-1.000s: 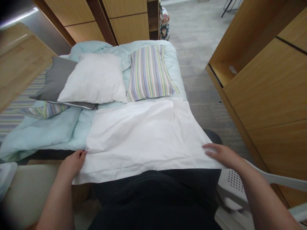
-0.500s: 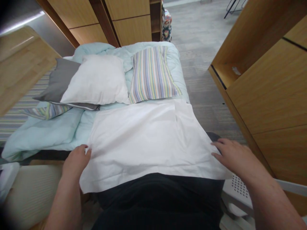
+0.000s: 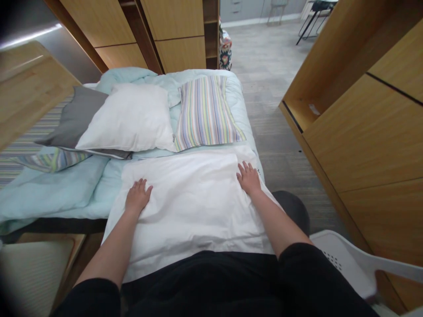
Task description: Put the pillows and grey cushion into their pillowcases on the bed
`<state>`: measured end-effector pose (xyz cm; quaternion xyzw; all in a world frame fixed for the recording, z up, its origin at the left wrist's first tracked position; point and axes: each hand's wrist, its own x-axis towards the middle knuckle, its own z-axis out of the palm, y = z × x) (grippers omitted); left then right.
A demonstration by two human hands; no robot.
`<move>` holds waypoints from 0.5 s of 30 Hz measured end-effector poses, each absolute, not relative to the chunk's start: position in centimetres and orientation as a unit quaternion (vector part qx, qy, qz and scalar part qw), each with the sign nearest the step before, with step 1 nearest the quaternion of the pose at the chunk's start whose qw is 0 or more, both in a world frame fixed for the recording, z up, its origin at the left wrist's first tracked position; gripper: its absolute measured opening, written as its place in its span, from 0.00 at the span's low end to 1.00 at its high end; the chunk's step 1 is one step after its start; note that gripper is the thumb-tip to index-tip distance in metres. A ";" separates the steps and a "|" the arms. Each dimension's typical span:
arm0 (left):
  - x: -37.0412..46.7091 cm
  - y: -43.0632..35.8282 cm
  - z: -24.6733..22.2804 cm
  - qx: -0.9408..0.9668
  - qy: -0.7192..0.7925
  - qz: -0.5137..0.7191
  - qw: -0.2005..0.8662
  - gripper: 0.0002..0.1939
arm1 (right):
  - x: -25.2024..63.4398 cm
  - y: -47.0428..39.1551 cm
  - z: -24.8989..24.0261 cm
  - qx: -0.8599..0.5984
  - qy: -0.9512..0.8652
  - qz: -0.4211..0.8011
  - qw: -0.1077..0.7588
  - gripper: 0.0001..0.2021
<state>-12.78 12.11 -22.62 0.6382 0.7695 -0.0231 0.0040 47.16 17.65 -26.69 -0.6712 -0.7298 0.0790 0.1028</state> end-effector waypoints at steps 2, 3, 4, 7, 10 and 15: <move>-13.0 12.2 -22.9 0.641 0.767 -0.018 0.002 0.38 | 47.6 17.7 -27.7 -0.664 -0.732 0.088 0.124 0.32; -13.1 12.3 -23.0 0.642 0.767 -0.019 0.004 0.39 | 47.9 18.0 -28.0 -0.661 -0.732 0.101 0.132 0.33; -13.1 12.5 -23.1 0.642 0.767 -0.020 0.007 0.39 | 48.2 18.3 -28.2 -0.658 -0.730 0.118 0.144 0.33; -13.3 12.8 -23.6 0.642 0.766 -0.028 0.014 0.40 | 48.8 19.2 -28.7 -0.654 -0.697 0.197 0.219 0.32; -13.2 12.9 -24.1 0.645 0.763 -0.036 0.007 0.41 | 49.0 19.9 -29.1 -0.664 -0.644 0.253 0.282 0.31; -12.9 12.9 -24.6 0.641 0.765 -0.052 -0.001 0.42 | 49.2 21.4 -27.2 -0.690 -0.584 0.281 0.322 0.27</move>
